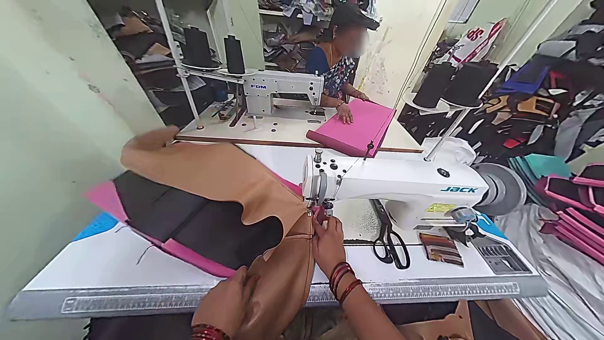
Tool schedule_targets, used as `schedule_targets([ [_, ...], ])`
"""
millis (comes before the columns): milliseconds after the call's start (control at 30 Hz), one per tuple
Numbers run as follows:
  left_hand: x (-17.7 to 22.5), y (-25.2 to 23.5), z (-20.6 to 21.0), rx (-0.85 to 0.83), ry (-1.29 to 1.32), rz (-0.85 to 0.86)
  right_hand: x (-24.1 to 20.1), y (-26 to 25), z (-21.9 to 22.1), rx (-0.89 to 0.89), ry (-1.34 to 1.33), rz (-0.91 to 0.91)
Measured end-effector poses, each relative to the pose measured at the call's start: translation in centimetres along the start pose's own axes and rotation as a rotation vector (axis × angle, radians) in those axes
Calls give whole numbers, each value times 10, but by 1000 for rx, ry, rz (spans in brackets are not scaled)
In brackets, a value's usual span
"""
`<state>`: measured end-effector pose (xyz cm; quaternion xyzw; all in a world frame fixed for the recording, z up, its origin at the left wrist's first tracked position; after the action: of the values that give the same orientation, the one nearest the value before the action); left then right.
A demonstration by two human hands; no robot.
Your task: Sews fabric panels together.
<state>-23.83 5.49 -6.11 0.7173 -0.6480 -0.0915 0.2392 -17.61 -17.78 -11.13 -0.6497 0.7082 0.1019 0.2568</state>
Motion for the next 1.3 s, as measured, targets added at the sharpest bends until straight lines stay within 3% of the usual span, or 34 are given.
schedule_targets([
  [67, 11, 8, -21, -73, -157, -7, 1, 1, -1, 60, -33, -12],
  [167, 18, 3, -62, 141, -266, 91, 3, 3, -4, 129, -99, -40],
  [233, 12, -27, -89, 284, -278, 196, 4, 5, -7, 151, -146, -48],
  [300, -1, -73, -103, 284, -277, 268, 4, 7, -11, 145, -163, -42],
  [400, -30, -128, -86, 272, -45, 436, 3, 8, -13, 169, -186, -64],
  [533, -52, -141, -51, 522, 207, 694, -3, 11, -11, 228, -198, -217],
  [700, -55, -135, -41, 589, 247, 712, -7, 9, -5, 150, -190, -309],
  [967, -56, -120, -31, 634, 245, 676, -10, 11, -2, 193, -62, -347],
  [1300, -52, -113, -30, 536, 273, 568, -11, 12, -1, 177, 4, -320],
])
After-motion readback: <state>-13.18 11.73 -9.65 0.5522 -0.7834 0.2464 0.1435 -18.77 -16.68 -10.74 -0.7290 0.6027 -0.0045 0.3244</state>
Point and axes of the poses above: each hand's wrist, its own y-axis away from the middle knuckle, its own z-axis out of the palm, x = y × z, the point moved 5 cm from there along -y, towards the middle knuckle, and after that the axes turned 3 degrees about x, right-handed, at the moved point
